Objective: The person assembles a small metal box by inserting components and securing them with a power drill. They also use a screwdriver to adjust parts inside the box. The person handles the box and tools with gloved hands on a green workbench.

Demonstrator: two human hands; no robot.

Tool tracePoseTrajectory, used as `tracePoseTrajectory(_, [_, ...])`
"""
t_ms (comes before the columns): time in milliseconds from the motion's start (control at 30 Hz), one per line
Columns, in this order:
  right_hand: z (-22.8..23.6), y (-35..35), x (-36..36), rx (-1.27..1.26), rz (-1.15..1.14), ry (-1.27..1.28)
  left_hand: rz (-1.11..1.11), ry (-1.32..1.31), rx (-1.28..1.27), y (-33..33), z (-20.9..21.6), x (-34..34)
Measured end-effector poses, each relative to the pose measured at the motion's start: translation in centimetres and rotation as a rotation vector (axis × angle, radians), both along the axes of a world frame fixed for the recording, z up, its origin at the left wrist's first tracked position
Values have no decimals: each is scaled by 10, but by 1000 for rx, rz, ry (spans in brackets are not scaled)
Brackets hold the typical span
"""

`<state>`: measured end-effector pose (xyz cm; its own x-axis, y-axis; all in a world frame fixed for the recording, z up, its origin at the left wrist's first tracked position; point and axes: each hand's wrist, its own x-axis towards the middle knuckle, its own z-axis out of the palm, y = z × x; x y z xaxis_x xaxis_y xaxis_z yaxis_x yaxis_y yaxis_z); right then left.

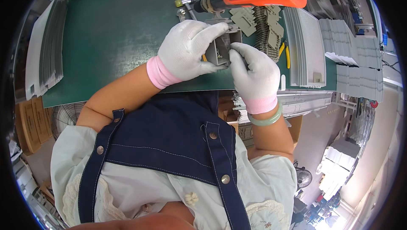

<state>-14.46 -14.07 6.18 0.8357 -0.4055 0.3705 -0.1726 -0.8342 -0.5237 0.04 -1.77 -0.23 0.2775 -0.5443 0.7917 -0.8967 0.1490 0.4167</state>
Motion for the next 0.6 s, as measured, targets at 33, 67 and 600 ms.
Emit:
tracePoseTrajectory(33, [-1,-1,-1,-17,8,-8,-2,3,5,0,1,0])
tracePoseTrajectory(67, [-1,-1,-1,-34,16,-15,-4,5,10,0,1,0])
tracePoseTrajectory(600, [13,-9,-4,74,-14,71,-6,11,-11,1,2,2])
